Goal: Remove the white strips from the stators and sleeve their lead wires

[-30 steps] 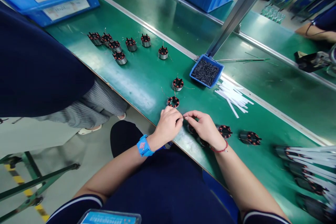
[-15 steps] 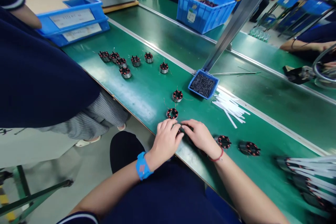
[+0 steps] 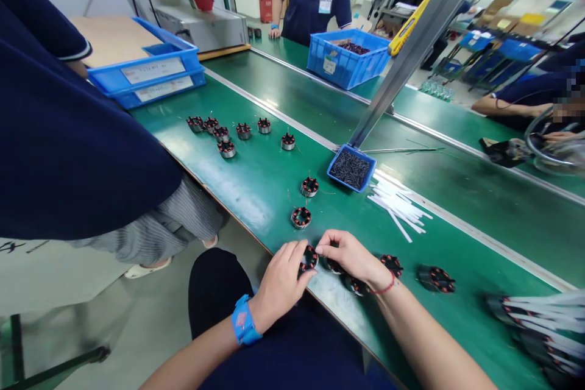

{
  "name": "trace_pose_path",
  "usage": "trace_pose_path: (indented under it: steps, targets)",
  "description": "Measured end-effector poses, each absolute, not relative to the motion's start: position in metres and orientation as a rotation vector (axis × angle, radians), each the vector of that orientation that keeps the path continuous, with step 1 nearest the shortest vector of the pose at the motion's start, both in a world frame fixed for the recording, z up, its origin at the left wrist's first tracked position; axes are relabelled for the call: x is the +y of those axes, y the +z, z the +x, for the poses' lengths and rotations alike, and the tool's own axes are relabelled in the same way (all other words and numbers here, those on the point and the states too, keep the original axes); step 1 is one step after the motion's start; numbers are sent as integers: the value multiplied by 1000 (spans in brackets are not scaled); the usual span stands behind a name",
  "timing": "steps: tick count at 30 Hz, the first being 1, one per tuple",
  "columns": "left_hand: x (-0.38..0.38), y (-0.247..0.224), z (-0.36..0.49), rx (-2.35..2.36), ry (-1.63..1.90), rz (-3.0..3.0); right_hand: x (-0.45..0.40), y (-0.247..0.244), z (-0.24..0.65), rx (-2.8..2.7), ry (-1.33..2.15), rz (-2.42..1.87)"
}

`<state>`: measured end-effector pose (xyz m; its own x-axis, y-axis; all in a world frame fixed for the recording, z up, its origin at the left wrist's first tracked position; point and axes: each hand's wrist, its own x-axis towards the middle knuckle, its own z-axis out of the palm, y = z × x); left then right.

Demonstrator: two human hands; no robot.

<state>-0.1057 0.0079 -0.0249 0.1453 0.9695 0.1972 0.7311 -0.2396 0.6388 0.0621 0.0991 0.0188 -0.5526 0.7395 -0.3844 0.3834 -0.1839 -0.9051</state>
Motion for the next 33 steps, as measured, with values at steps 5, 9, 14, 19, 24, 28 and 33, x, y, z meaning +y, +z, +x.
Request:
trace_pose_path:
  steps: [5, 9, 14, 19, 24, 28, 33]
  targets:
    - [11, -10, -105, 1581, 894, 1910, 92, 29, 63, -1801, 1631, -1241]
    - [18, -1, -105, 1610, 926, 1960, 89, 25, 64, -1587, 1607, -1314]
    - [21, 2, -100, 1662, 927, 2079, 84, 26, 65, -1694, 1357, -1366]
    - [26, 16, -102, 1596, 888, 1959, 77, 32, 66, -2054, 762, -1155]
    - [29, 33, -108, 1532, 870, 1810, 70, 28, 71, -2118, 588, -986]
    - [29, 41, -108, 1463, 831, 1766, 67, 27, 76, -2157, 594, -919]
    - [29, 44, -106, 1418, 827, 1678, 67, 22, 84, -2215, 569, -775]
